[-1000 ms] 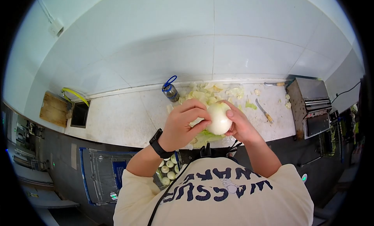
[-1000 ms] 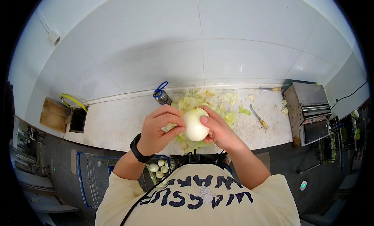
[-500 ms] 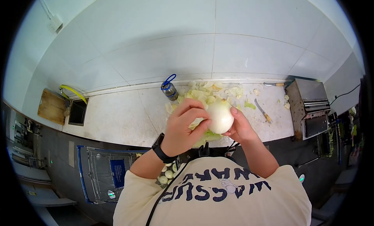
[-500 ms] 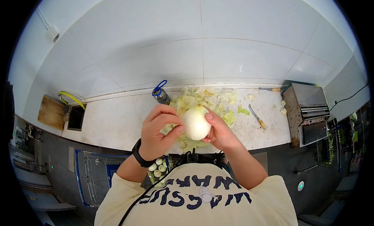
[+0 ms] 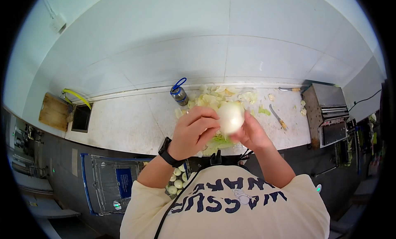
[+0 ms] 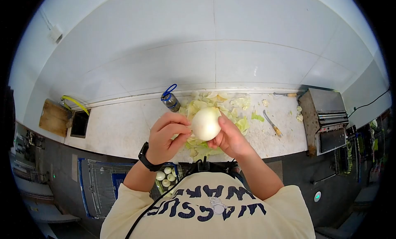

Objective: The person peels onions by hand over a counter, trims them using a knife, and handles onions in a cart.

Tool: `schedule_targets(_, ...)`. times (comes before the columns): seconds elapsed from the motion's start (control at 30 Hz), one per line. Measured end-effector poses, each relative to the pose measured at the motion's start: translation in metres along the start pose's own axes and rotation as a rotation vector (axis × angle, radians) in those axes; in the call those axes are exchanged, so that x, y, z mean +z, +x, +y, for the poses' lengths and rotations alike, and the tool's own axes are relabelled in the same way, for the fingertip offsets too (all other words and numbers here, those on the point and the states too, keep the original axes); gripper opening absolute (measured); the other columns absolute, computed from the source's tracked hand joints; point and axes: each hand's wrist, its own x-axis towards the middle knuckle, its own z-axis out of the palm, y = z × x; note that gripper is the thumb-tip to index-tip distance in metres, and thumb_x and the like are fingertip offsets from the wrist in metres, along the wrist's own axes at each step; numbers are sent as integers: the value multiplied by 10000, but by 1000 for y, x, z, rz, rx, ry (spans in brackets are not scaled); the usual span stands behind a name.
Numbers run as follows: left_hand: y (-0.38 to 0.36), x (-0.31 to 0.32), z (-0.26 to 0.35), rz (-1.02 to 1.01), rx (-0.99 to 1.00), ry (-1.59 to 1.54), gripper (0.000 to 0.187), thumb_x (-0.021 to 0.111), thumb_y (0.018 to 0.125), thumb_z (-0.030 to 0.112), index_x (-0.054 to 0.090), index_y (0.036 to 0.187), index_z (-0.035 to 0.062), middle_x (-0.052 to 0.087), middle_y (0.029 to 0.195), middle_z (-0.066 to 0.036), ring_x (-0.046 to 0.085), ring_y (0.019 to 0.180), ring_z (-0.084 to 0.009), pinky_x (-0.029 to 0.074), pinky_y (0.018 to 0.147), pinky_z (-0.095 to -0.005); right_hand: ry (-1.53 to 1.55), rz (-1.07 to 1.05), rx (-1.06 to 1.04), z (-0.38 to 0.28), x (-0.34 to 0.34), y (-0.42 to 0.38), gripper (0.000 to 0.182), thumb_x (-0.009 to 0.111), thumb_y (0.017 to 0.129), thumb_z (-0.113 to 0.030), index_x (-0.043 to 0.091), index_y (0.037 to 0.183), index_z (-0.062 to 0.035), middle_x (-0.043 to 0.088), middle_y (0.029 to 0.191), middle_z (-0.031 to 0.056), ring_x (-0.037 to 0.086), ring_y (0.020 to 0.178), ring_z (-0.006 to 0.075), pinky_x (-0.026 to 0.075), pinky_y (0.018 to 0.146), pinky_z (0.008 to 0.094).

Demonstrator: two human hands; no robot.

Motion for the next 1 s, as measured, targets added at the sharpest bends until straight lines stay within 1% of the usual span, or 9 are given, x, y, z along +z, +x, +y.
schedule_targets(0.13, 13, 1, 7, 26, -52, 60, 238, 730, 757, -28, 657, 969, 53, 612, 1022, -102, 608, 865, -239, 510, 719, -320, -78, -82, 67, -2, -10, -1, 564, 496, 987, -450, 370, 1399, -86, 636, 971, 37, 577, 658, 85, 447, 547, 215)
schedule_targets(0.23, 14, -3, -2, -157, -96, 8, 215, 730, 768, -9, 653, 962, 42, 609, 1013, -101, 606, 871, -247, 506, 726, -325, -134, -35, 72, -2, -4, -1, 585, 510, 968, -487, 394, 1371, -78, 630, 943, 32, 566, 641, 81, 443, 537, 211)
schedule_targets(0.33, 12, 0, -18, -133, -53, -120, 201, 732, 769, -4, 644, 944, 38, 608, 1002, -91, 606, 872, -247, 505, 731, -328, -143, -67, 101, 0, -8, 2, 565, 511, 962, -500, 425, 1334, -84, 627, 927, 30, 565, 631, 81, 441, 527, 210)
schedule_targets(0.43, 13, 2, -16, -125, 32, -54, 174, 721, 773, -14, 634, 914, 37, 610, 990, -83, 605, 869, -247, 503, 721, -327, -165, -35, 99, 1, -6, 2, 555, 503, 957, -529, 457, 1295, -91, 629, 912, 27, 560, 616, 79, 432, 516, 205)
schedule_targets(0.53, 12, 4, -12, -82, 27, -43, 160, 699, 769, -8, 611, 890, 51, 604, 973, -56, 616, 816, -251, 500, 673, -321, -155, -25, 113, 2, -9, 1, 552, 484, 957, -555, 474, 1279, -106, 630, 894, 15, 548, 593, 75, 410, 504, 202)
schedule_targets(0.63, 9, 5, -13, -54, 34, -40, 148, 677, 788, -22, 594, 890, 46, 619, 993, -57, 620, 796, -250, 501, 663, -326, -159, 45, 78, -5, 3, 2, 559, 418, 961, -607, 546, 1194, -115, 642, 861, 27, 548, 576, 103, 401, 505, 241)
schedule_targets(0.73, 5, 5, -11, -23, 24, -66, 157, 657, 809, -30, 570, 908, 56, 643, 984, -62, 624, 772, -248, 498, 639, -328, -88, 54, 90, 3, -12, 4, 546, 387, 981, -582, 523, 1240, -121, 641, 861, 23, 535, 569, 112, 385, 509, 249)
schedule_targets(0.83, 1, 7, -11, -46, -10, -113, 175, 636, 828, -41, 546, 932, 69, 661, 953, -67, 627, 757, -252, 497, 623, -330, -59, 26, 53, 3, -16, 5, 538, 374, 993, -563, 507, 1278, -127, 639, 937, 22, 564, 672, 112, 406, 550, 251)
schedule_targets(1.0, -11, 13, -18, 22, 7, -180, 129, 573, 896, -46, 520, 962, 51, 658, 902, -95, 612, 752, -201, 490, 674, -298, -34, 80, 31, 3, -13, 8, 555, 377, 992, -570, 503, 1298, -126, 618, 1082, 23, 568, 865, 113, 441, 646, 257)
